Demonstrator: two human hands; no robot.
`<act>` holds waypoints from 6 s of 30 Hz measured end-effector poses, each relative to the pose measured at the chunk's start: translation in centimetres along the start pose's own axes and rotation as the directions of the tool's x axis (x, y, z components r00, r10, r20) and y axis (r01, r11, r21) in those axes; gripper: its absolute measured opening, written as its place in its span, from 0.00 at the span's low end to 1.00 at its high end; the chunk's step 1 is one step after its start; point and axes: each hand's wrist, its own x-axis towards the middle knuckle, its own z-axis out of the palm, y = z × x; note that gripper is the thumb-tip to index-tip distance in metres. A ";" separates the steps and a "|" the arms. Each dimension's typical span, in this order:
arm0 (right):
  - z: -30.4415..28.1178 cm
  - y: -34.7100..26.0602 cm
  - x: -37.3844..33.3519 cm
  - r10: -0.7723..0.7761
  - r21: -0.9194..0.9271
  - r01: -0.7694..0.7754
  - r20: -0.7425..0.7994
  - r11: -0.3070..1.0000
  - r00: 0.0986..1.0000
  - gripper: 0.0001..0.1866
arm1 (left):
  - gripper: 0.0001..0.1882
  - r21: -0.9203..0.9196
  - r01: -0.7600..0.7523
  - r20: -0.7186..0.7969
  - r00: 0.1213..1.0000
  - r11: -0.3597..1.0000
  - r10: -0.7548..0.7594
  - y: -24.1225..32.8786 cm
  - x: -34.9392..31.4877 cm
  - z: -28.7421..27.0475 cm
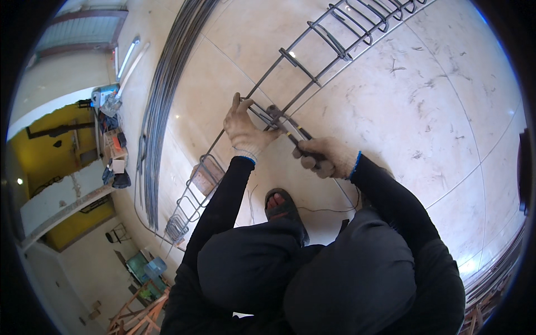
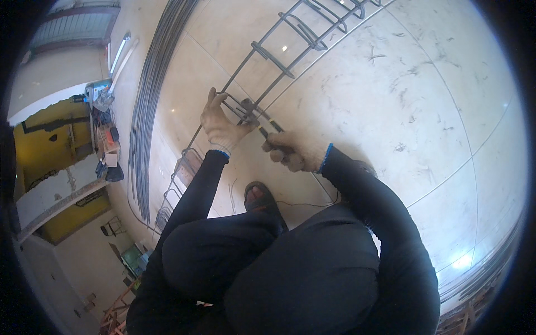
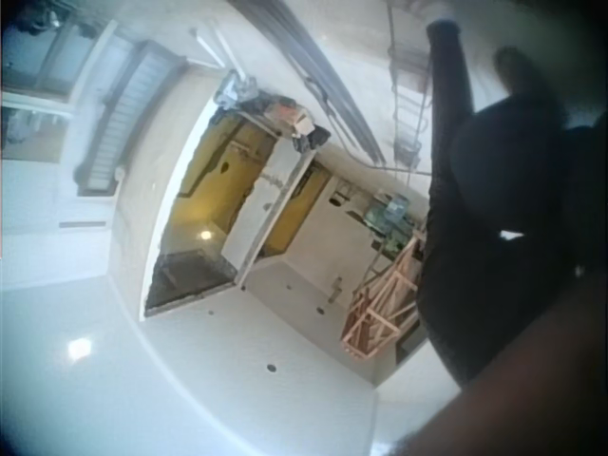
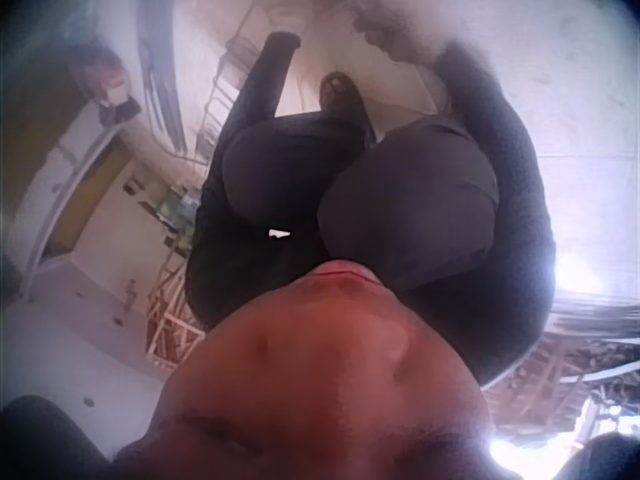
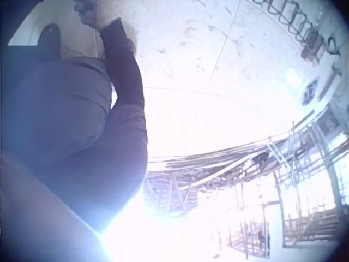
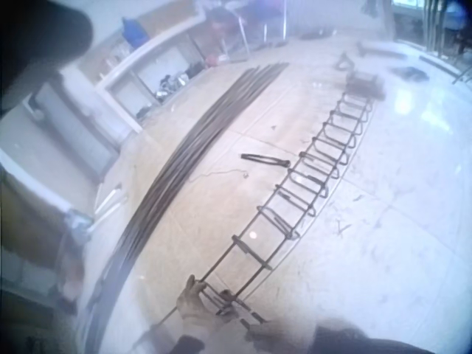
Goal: The person uses pliers to bend and secure metal rods into a ladder-like rack structure on the floor. They repeatedly adjust the rods and tighten connections along the length of the rack.
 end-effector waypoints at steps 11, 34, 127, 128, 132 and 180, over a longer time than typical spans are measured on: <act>1.7 -0.4 1.1 -0.069 -0.132 0.049 -0.156 0.990 0.985 0.18 | 0.50 0.020 -0.025 -0.007 1.000 0.999 0.025 -0.9 -0.1 0.3; 3.1 0.2 3.2 0.052 -0.287 -0.091 -0.141 0.953 0.989 0.17 | 0.47 0.008 0.030 0.031 0.999 1.000 -0.031 -2.0 -1.4 -0.2; 5.1 1.9 4.1 -0.043 -0.117 0.018 -0.210 0.993 0.977 0.19 | 0.64 -0.132 -0.040 0.139 0.989 0.990 0.058 -6.7 -2.9 -3.0; 5.6 1.8 4.7 -0.061 -0.090 0.042 -0.224 0.995 0.973 0.20 | 0.64 -0.121 -0.045 0.138 0.988 0.992 0.062 -6.8 -2.9 -2.9; 6.0 2.4 5.1 0.117 -0.171 -0.135 -0.109 0.976 0.987 0.22 | 0.66 -0.133 -0.062 0.099 0.992 0.989 0.076 -7.6 -3.3 -1.9; 7.5 4.1 6.9 0.144 -0.203 -0.163 -0.104 0.965 0.984 0.21 | 0.47 -0.127 -0.021 -0.006 1.000 0.992 0.020 -10.8 -6.5 -1.8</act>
